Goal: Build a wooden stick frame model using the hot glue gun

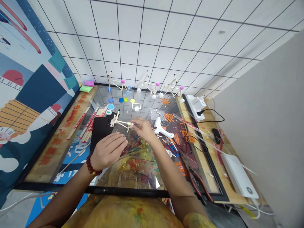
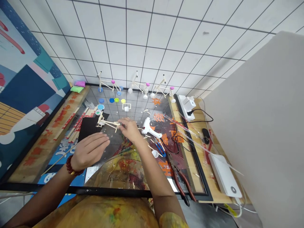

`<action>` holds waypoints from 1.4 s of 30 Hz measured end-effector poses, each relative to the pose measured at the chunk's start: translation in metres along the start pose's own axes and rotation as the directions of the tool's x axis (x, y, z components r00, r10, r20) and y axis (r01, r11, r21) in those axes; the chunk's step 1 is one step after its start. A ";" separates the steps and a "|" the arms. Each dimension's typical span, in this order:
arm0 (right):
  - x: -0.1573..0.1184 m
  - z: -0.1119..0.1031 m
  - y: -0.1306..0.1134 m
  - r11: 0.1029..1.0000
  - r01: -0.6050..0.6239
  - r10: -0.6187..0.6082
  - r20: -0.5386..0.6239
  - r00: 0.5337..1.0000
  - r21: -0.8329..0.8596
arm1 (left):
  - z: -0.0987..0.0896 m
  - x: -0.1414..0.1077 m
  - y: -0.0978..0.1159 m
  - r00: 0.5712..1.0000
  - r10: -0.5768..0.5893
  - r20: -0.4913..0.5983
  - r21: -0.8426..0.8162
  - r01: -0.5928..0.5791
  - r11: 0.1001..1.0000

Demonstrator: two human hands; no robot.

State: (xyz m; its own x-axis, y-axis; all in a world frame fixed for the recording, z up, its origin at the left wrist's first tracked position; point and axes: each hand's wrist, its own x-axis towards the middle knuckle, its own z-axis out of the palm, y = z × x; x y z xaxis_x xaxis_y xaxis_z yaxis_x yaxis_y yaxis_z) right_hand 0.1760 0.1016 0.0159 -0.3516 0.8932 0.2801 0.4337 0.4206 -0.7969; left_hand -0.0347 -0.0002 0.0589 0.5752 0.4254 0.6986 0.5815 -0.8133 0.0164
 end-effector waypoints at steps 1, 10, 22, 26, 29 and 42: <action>0.000 0.000 0.001 1.000 -0.004 0.004 0.000 1.000 0.004 | -0.005 -0.005 0.000 0.996 -0.045 -0.073 0.010 0.045 0.999; 0.002 0.005 -0.001 0.998 -0.005 0.007 -0.021 1.000 0.060 | 0.012 -0.006 -0.060 0.875 -0.483 0.042 -0.160 0.483 0.861; 0.008 -0.004 -0.005 0.987 -0.047 0.070 -0.148 0.986 0.155 | 0.053 -0.009 -0.085 0.524 -0.845 -0.104 -0.647 0.610 0.457; 0.009 -0.017 -0.003 0.934 -0.057 0.146 -0.228 0.963 0.354 | 0.058 0.015 -0.094 0.324 -0.943 0.075 -0.824 0.553 0.124; 0.003 -0.025 -0.007 0.896 -0.072 0.200 -0.254 0.946 0.437 | 0.059 0.031 -0.096 0.318 -0.937 0.147 -0.895 0.446 0.011; -0.040 0.009 -0.020 0.824 -0.041 0.222 -0.255 0.941 0.565 | 0.059 0.039 -0.108 0.355 -0.824 0.443 -0.895 0.129 -0.426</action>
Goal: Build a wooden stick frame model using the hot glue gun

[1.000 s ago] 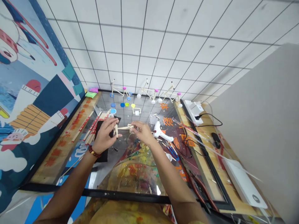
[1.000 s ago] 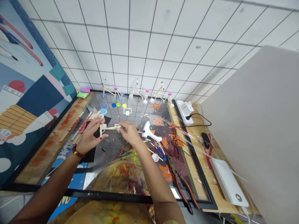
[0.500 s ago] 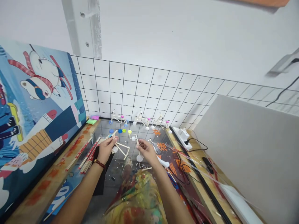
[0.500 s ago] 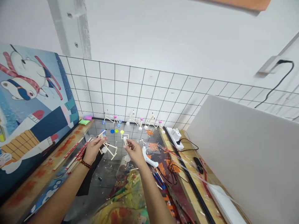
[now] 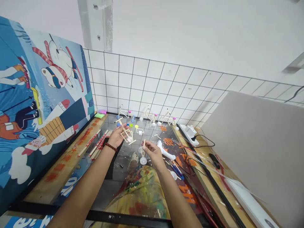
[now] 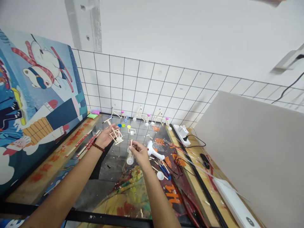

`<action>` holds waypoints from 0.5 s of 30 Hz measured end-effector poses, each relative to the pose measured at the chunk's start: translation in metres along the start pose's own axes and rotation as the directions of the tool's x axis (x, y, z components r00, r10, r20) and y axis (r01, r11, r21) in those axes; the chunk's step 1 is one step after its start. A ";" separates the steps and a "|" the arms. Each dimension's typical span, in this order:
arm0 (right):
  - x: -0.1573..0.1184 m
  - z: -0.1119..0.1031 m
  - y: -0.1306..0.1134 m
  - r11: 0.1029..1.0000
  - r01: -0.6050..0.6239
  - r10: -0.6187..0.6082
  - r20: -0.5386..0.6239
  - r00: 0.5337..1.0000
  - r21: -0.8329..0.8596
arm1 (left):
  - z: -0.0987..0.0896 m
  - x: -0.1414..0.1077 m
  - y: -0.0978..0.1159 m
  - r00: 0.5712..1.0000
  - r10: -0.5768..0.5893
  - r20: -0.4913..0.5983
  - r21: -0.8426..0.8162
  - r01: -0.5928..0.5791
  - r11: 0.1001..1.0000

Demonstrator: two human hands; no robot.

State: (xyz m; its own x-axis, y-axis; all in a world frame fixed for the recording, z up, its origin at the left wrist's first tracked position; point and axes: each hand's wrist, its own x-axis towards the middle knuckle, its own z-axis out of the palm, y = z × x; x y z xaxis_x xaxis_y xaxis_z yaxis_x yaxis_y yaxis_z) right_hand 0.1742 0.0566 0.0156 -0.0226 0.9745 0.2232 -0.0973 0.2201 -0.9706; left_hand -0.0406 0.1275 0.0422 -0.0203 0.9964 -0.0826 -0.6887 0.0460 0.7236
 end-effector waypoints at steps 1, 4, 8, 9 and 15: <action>-0.001 0.000 0.001 1.000 -0.001 0.001 0.011 1.000 -0.008 | 0.001 -0.001 0.000 1.000 0.003 0.003 0.031 -0.003 1.000; -0.001 -0.003 0.001 1.000 0.004 -0.004 -0.006 1.000 -0.024 | 0.008 -0.004 0.000 0.999 0.043 0.007 0.112 -0.043 0.993; 0.003 -0.012 0.000 0.997 0.040 -0.045 -0.074 0.996 -0.061 | 0.018 -0.010 0.004 0.998 0.059 0.019 0.211 -0.061 0.976; 0.004 -0.014 0.001 0.996 0.049 -0.055 -0.085 0.995 -0.074 | 0.021 -0.012 0.006 0.998 0.065 0.013 0.229 -0.066 0.971; 0.006 -0.019 0.008 0.982 0.080 -0.096 -0.090 0.991 -0.169 | 0.028 -0.023 0.012 1.000 -0.009 -0.030 0.287 0.017 0.958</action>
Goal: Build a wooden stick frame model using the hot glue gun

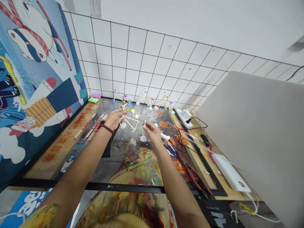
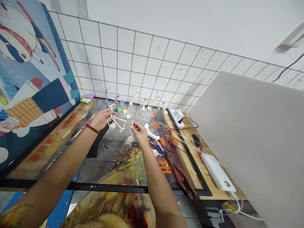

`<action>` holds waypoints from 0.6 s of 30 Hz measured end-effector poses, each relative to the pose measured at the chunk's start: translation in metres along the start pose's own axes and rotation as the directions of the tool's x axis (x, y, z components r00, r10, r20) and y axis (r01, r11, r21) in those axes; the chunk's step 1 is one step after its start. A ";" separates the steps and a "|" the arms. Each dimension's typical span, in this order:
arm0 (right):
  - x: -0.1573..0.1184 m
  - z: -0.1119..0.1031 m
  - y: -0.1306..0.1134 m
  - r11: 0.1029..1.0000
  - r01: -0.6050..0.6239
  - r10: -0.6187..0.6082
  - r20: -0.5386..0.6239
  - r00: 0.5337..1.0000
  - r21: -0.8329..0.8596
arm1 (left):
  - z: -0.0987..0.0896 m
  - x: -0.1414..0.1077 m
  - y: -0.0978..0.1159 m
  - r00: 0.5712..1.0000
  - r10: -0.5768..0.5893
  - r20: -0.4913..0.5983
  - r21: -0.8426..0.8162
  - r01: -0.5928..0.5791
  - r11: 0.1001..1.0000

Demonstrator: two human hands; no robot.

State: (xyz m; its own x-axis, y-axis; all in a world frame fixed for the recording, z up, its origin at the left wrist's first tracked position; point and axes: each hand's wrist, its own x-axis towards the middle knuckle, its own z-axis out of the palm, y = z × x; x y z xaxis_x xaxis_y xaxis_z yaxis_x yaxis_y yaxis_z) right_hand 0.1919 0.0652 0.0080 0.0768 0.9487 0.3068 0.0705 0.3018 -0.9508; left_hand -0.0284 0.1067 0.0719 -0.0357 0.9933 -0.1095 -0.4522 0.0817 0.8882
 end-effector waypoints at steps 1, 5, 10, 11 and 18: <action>0.000 0.000 0.001 1.000 0.000 0.000 -0.001 1.000 -0.012 | -0.001 -0.001 0.000 1.000 -0.020 -0.010 0.001 0.020 1.000; -0.002 0.003 0.008 0.999 -0.010 0.010 0.001 1.000 -0.052 | -0.007 -0.005 -0.005 0.999 -0.032 -0.034 -0.026 0.031 0.999; -0.003 0.005 0.014 0.998 -0.014 0.017 0.037 0.999 -0.067 | -0.009 -0.010 -0.008 0.996 0.088 -0.035 0.003 -0.088 0.996; -0.003 0.006 0.015 0.998 -0.023 0.025 0.041 0.999 -0.051 | -0.008 -0.011 -0.009 0.993 0.112 -0.025 0.014 -0.111 0.994; -0.004 0.012 0.009 0.983 -0.105 0.096 0.062 0.993 0.148 | -0.002 -0.009 -0.024 0.979 0.206 -0.006 0.037 -0.205 0.978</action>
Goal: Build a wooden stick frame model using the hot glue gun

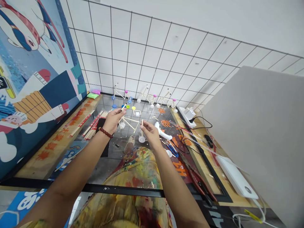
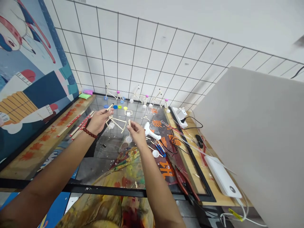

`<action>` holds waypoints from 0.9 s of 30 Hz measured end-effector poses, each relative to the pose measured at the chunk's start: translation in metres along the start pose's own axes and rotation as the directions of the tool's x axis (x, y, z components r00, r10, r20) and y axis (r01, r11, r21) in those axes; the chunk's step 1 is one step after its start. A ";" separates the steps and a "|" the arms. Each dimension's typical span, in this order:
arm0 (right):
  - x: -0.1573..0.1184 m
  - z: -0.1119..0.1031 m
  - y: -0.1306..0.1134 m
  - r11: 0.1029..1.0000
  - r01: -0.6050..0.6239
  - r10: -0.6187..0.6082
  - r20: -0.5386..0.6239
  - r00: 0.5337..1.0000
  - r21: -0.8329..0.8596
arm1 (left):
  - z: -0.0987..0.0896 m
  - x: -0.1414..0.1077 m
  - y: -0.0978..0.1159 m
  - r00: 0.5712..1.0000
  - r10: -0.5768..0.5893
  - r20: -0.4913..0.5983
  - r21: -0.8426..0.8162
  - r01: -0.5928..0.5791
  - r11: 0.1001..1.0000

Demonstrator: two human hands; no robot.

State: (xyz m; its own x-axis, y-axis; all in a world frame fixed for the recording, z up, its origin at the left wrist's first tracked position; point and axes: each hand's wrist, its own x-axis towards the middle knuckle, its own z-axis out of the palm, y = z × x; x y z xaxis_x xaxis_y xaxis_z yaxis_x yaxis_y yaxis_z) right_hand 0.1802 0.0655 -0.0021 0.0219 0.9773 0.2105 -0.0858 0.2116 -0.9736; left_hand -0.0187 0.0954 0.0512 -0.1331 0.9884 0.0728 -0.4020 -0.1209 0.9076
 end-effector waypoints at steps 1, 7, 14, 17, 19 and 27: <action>0.000 0.001 -0.001 1.000 -0.001 0.001 0.001 1.000 0.008 | -0.001 0.001 -0.004 1.000 0.009 0.005 0.021 -0.009 1.000; 0.001 0.002 -0.003 0.999 0.009 -0.009 0.022 1.000 0.033 | -0.013 0.005 -0.022 0.996 0.016 0.085 0.213 -0.034 0.977; 0.004 0.000 0.002 1.000 0.015 -0.015 0.011 1.000 0.008 | -0.017 0.006 -0.037 0.992 0.112 0.051 0.256 -0.122 0.959; 0.004 -0.001 0.007 0.996 0.009 -0.010 -0.016 1.000 -0.087 | -0.017 0.009 -0.042 0.985 0.169 -0.024 0.242 -0.159 0.957; 0.004 -0.003 0.009 0.988 0.024 -0.025 -0.002 1.000 -0.154 | -0.018 0.010 -0.045 0.982 0.176 -0.068 0.199 -0.160 0.967; -0.001 -0.004 0.002 0.915 0.187 -0.189 0.029 0.981 -0.356 | -0.016 0.010 -0.041 0.988 0.124 -0.093 0.014 -0.123 0.992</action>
State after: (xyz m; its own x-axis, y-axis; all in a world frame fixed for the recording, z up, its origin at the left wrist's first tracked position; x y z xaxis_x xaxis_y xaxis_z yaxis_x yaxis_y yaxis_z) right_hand 0.1837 0.0650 -0.0042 0.0085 0.9193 0.3935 0.2803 0.3756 -0.8834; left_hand -0.0180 0.1086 0.0082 -0.2655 0.9531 0.1456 -0.3695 -0.2400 0.8977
